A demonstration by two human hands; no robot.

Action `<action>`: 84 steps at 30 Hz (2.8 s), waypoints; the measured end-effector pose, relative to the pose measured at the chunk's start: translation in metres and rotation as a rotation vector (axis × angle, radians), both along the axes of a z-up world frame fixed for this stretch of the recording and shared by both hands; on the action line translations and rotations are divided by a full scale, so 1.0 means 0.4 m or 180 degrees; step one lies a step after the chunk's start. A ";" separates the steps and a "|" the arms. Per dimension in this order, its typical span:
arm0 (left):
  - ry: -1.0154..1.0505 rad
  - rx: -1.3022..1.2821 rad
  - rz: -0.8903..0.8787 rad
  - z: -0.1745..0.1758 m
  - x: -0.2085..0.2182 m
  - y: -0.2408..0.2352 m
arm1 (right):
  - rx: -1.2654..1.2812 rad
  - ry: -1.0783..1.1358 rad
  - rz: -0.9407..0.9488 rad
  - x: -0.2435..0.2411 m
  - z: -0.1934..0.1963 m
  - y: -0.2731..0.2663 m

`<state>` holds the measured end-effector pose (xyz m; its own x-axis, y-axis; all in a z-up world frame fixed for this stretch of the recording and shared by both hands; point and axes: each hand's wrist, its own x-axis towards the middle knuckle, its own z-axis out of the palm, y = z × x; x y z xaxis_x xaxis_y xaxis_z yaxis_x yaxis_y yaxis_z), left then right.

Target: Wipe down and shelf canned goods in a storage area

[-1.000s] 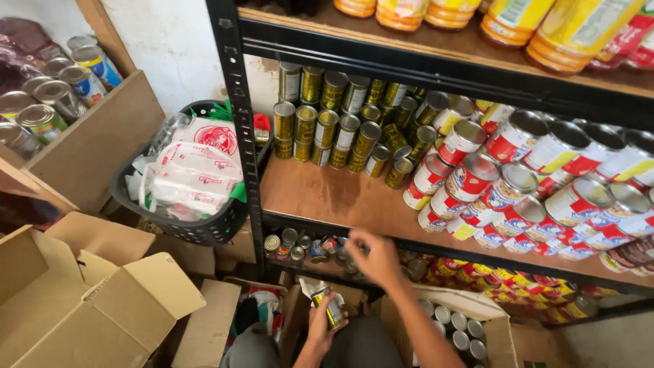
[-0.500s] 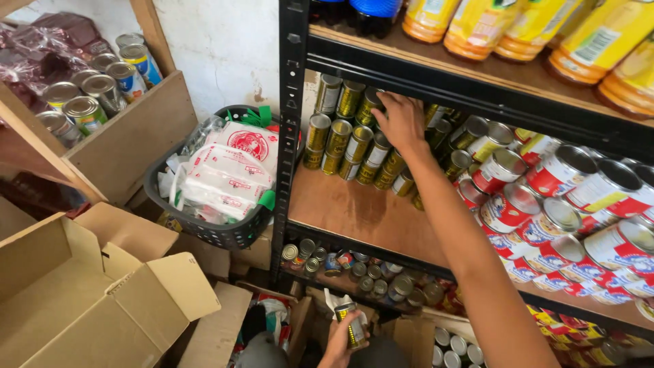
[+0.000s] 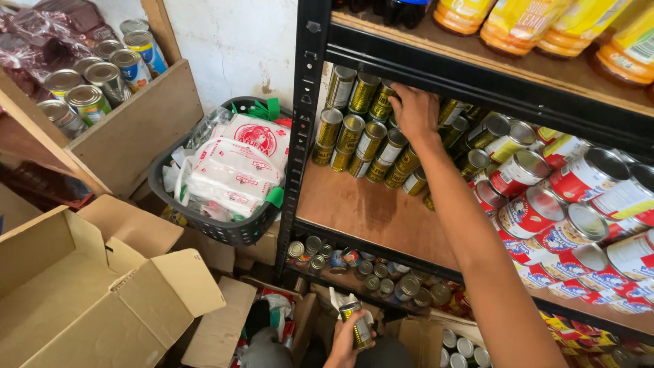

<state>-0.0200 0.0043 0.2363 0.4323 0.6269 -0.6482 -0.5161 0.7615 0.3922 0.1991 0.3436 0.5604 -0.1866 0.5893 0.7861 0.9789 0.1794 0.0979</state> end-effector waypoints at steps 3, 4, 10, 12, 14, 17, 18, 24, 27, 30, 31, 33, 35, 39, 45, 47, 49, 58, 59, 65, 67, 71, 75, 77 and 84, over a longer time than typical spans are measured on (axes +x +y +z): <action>0.0104 -0.0053 -0.0062 0.008 0.001 0.003 | 0.0000 0.0034 -0.0078 0.002 -0.002 0.010; 0.0104 -0.0047 -0.0063 0.010 0.001 0.004 | 0.0005 0.0034 -0.0079 0.003 -0.001 0.011; 0.0137 -0.0098 -0.0134 0.055 -0.014 0.003 | -0.0215 0.0085 -0.0148 0.000 0.010 0.012; 0.0116 -0.0086 -0.0036 0.058 -0.013 -0.001 | -0.0398 0.0135 -0.0225 0.000 0.016 0.014; 0.0144 -0.0064 -0.0068 0.041 -0.007 0.002 | -0.0338 0.0114 -0.0206 0.004 0.013 0.021; 0.0169 -0.0056 -0.0103 0.032 -0.007 0.002 | -0.0282 0.0076 -0.0195 0.008 0.007 0.028; 0.0160 -0.0065 -0.0099 0.033 -0.007 0.002 | -0.0278 0.0052 -0.0197 0.009 0.007 0.030; 0.0120 -0.0088 -0.0146 0.046 -0.014 0.005 | -0.0355 0.0060 -0.0282 0.003 0.009 0.030; 0.0159 -0.0025 -0.0025 0.037 -0.008 0.001 | -0.0241 -0.0056 -0.0203 0.006 0.007 0.030; 0.0105 -0.0007 0.0032 0.040 -0.007 -0.004 | -0.0322 0.0071 -0.0181 0.011 0.000 0.031; 0.0104 -0.0005 0.0033 0.039 -0.006 -0.004 | -0.0320 0.0070 -0.0181 0.014 -0.004 0.032; -0.0002 -0.0038 0.0087 0.035 -0.005 -0.004 | -0.0352 0.0029 -0.0160 0.019 -0.012 0.034; 0.0067 -0.0068 0.0022 0.038 -0.008 -0.003 | -0.0285 -0.0005 -0.0133 0.016 -0.012 0.028; 0.0213 -0.0156 -0.0069 0.016 -0.006 0.001 | -0.0819 0.0155 -0.0425 -0.002 0.023 0.006; 0.0226 -0.0162 -0.0030 0.037 -0.007 0.000 | 0.0055 0.0926 -0.0278 0.087 -0.003 -0.053; 0.0211 -0.0127 -0.0041 0.016 0.000 -0.002 | 0.0271 0.1066 -0.0370 0.125 -0.037 -0.065; 0.0207 -0.0091 -0.0057 0.002 0.001 -0.005 | 0.0489 0.1214 -0.0467 0.141 -0.058 -0.106; 0.0248 0.0005 -0.0078 -0.019 0.013 -0.019 | -0.0925 0.2341 0.0138 -0.015 -0.300 -0.669; 0.0342 0.0021 -0.0087 -0.013 0.017 -0.018 | -0.1420 0.2662 0.0169 -0.032 -0.384 -0.746; 0.0592 0.0689 -0.0392 -0.005 0.037 -0.055 | -0.2447 0.3514 -0.0238 -0.164 -0.837 -1.189; 0.0589 0.0870 -0.0484 0.006 0.046 -0.076 | -0.2275 0.3745 -0.0314 -0.179 -0.920 -1.249; 0.1445 0.1625 -0.1339 0.022 0.053 -0.121 | -0.2156 0.4392 -0.0762 -0.188 -0.819 -1.228; 0.2080 0.2878 -0.1618 -0.053 0.042 -0.132 | -0.2250 0.3742 -0.0339 -0.187 -0.692 -1.168; 0.2247 0.2709 -0.1210 -0.093 0.055 -0.112 | -0.2379 0.3094 -0.0477 -0.143 -0.689 -1.132; 0.2003 0.1216 -0.0510 0.029 -0.004 -0.038 | -0.1023 0.2299 -0.0137 0.043 -0.228 -0.834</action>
